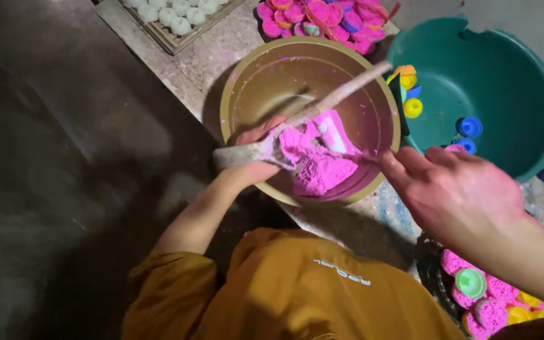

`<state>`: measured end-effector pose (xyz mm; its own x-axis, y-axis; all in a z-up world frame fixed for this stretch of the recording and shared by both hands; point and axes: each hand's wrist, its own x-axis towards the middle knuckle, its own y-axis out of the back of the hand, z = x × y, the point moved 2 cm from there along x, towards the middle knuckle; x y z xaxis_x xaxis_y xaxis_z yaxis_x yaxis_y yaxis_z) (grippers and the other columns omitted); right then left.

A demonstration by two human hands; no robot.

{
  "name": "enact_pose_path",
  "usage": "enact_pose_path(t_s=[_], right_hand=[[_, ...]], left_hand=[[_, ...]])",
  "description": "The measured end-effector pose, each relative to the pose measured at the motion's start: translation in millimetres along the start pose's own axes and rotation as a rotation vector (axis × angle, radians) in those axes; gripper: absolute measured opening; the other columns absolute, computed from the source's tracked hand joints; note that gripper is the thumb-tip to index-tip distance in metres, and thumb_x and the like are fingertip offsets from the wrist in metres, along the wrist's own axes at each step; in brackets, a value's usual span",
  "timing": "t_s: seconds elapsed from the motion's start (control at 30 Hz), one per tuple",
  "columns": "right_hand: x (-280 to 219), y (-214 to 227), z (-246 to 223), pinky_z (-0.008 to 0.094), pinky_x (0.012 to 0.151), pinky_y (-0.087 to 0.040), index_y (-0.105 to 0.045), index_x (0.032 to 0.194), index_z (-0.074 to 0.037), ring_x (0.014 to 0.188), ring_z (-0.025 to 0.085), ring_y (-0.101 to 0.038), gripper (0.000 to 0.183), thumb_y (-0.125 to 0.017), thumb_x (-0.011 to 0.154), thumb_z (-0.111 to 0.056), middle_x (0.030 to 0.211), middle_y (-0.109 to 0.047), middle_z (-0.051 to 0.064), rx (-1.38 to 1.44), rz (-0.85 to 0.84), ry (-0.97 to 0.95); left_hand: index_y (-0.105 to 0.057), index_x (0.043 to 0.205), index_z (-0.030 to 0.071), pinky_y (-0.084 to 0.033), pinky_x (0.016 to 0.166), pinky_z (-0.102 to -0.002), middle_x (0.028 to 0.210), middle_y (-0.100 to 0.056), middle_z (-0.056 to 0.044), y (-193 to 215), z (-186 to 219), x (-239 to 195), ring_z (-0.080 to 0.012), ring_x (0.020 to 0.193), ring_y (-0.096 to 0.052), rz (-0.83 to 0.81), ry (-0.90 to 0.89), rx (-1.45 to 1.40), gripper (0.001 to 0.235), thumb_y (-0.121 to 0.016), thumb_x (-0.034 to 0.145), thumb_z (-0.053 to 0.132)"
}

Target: The person scoops pink paste into a two-part wooden mold, closes it, and presses the filled mold into a basket of colorful plastic caps. The process is repeated multiple times to produce pink flower-shaped items.

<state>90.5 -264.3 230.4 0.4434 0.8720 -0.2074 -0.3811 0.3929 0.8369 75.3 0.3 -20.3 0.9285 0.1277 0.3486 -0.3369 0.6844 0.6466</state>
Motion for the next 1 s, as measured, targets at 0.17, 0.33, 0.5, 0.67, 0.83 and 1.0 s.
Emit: enact_pose_path(t_s=[0.17, 0.33, 0.5, 0.67, 0.83, 1.0], right_hand=[[43, -16, -41, 0.034, 0.059, -0.058, -0.059, 0.127, -0.003, 0.08, 0.025, -0.071, 0.047, -0.059, 0.084, -0.021, 0.1, -0.065, 0.01, -0.172, 0.091, 0.1], [51, -11, -50, 0.033, 0.056, -0.059, -0.06, 0.124, -0.001, 0.075, 0.023, -0.07, 0.045, -0.061, 0.082, -0.016, 0.096, -0.065, 0.01, -0.039, 0.049, 0.162], [-6, 14, 10, 0.032, 0.07, -0.06, -0.058, 0.142, -0.02, 0.084, 0.019, -0.07, 0.056, -0.059, 0.086, -0.022, 0.095, -0.064, -0.001, -0.061, 0.018, -0.131], [18, -2, 4, 0.034, 0.061, -0.059, -0.06, 0.138, -0.022, 0.081, 0.022, -0.071, 0.058, -0.062, 0.08, -0.019, 0.102, -0.066, 0.002, -0.007, 0.13, 0.064], [65, 25, -47, 0.034, 0.057, -0.059, -0.06, 0.128, -0.005, 0.079, 0.023, -0.07, 0.044, -0.06, 0.087, -0.02, 0.1, -0.065, 0.011, -0.112, 0.086, 0.204], [33, 38, -10, 0.037, 0.054, -0.061, -0.057, 0.138, -0.013, 0.084, 0.025, -0.072, 0.061, -0.06, 0.077, -0.013, 0.108, -0.064, 0.008, 0.103, -0.06, 0.017]], left_hand=[[-0.058, 0.138, 0.017, -0.054, 0.102, -0.038, 0.133, -0.067, -0.011, -23, 11, 7, -0.027, 0.121, -0.066, -0.006, -0.009, -0.087, 0.044, -0.062, 0.1, 0.04], [-0.063, 0.125, 0.013, -0.054, 0.088, -0.041, 0.116, -0.069, -0.015, -17, 17, 0, -0.0314, 0.106, -0.067, 0.084, -0.018, 0.209, 0.042, -0.071, 0.091, 0.036], [-0.057, 0.122, 0.012, -0.059, 0.094, -0.031, 0.112, -0.071, -0.007, 30, 8, 9, -0.0207, 0.103, -0.071, 0.288, -0.048, -0.258, 0.041, -0.08, 0.089, 0.023], [-0.06, 0.131, 0.005, -0.056, 0.095, -0.034, 0.118, -0.071, -0.011, 19, 20, 5, -0.0225, 0.107, -0.069, 0.165, -0.114, -0.105, 0.048, -0.078, 0.088, 0.019], [-0.061, 0.14, 0.007, -0.054, 0.105, -0.04, 0.138, -0.066, -0.018, -30, 12, 6, -0.031, 0.124, -0.068, 0.213, -0.188, -0.257, 0.041, -0.066, 0.1, 0.016], [-0.057, 0.133, 0.011, -0.058, 0.086, -0.043, 0.12, -0.069, -0.014, 3, -7, 6, -0.0319, 0.1, -0.072, 0.186, 0.172, -0.277, 0.052, -0.074, 0.089, 0.033]])
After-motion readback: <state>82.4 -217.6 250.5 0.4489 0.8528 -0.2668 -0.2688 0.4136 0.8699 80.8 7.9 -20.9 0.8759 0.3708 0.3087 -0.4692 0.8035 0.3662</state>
